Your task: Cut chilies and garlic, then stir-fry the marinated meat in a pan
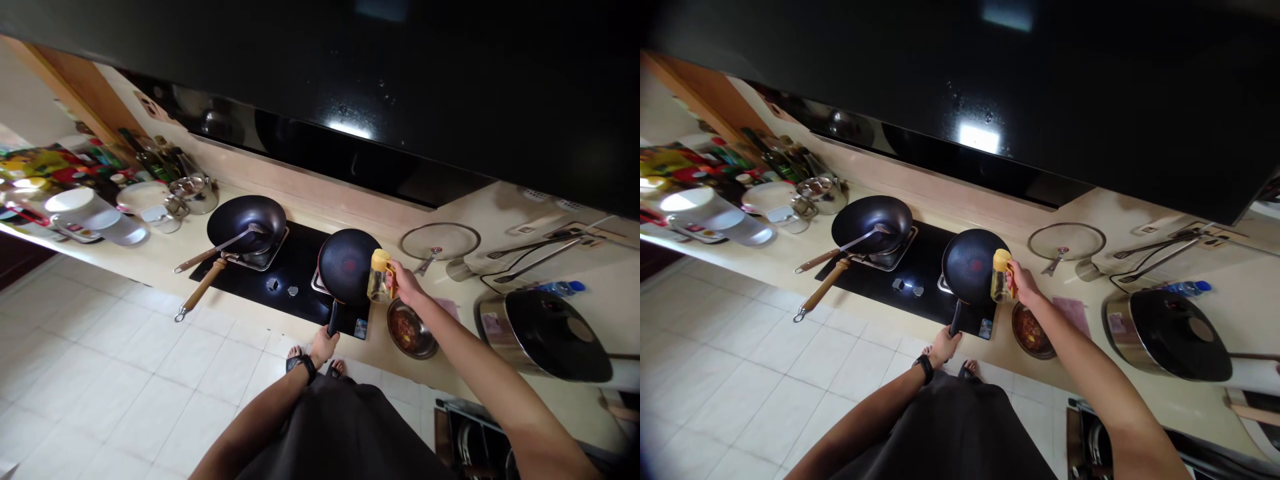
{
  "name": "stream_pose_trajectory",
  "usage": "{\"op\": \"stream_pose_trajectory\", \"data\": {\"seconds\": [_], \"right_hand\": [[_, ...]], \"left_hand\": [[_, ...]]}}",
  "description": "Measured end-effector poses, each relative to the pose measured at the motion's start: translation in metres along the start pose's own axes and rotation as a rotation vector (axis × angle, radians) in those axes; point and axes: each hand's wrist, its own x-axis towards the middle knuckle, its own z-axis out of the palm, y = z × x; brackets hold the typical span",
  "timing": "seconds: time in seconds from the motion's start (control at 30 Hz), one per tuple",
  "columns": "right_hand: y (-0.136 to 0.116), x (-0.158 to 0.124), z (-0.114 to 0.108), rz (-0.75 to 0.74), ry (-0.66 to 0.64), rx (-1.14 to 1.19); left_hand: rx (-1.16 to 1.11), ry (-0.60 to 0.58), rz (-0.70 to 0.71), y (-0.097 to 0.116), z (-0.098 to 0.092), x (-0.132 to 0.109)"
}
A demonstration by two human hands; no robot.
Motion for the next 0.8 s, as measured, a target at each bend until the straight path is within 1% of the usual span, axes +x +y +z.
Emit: {"op": "stream_pose_trajectory", "data": {"seconds": [0.1, 0.23, 0.33, 0.43, 0.5, 0.57, 0.63, 0.7, 0.73, 0.8], "right_hand": [[0.006, 0.005, -0.005, 0.082, 0.013, -0.071], [0.026, -0.001, -0.025, 0.197, -0.005, -0.15], [0.031, -0.009, -0.034, 0.205, -0.013, -0.162], [0.025, -0.015, -0.026, 0.103, -0.059, -0.104], [0.021, -0.017, -0.014, 0.022, -0.13, -0.076], [0.021, -0.017, -0.001, -0.011, -0.187, -0.092], [0.027, -0.015, 0.008, 0.017, -0.201, -0.135], [0.037, -0.014, 0.011, 0.092, -0.192, -0.188], [0.043, -0.014, 0.009, 0.133, -0.193, -0.212], [0.051, -0.018, -0.002, 0.204, -0.2, -0.251]], "left_hand": [[0.0, -0.008, 0.002, 0.002, -0.001, -0.001], [-0.004, -0.011, -0.03, 0.006, 0.0, -0.002], [-0.012, -0.007, -0.038, 0.007, 0.001, -0.003], [-0.012, 0.005, -0.018, 0.005, 0.001, -0.003], [-0.004, 0.005, -0.012, 0.004, 0.001, -0.003], [0.006, 0.005, -0.013, 0.003, 0.001, -0.003], [0.004, 0.006, -0.014, 0.003, 0.001, -0.003], [-0.012, 0.002, -0.013, 0.003, 0.002, -0.003], [-0.02, -0.001, -0.014, 0.003, 0.002, -0.003], [-0.027, -0.009, -0.025, 0.005, 0.002, -0.003]]}}
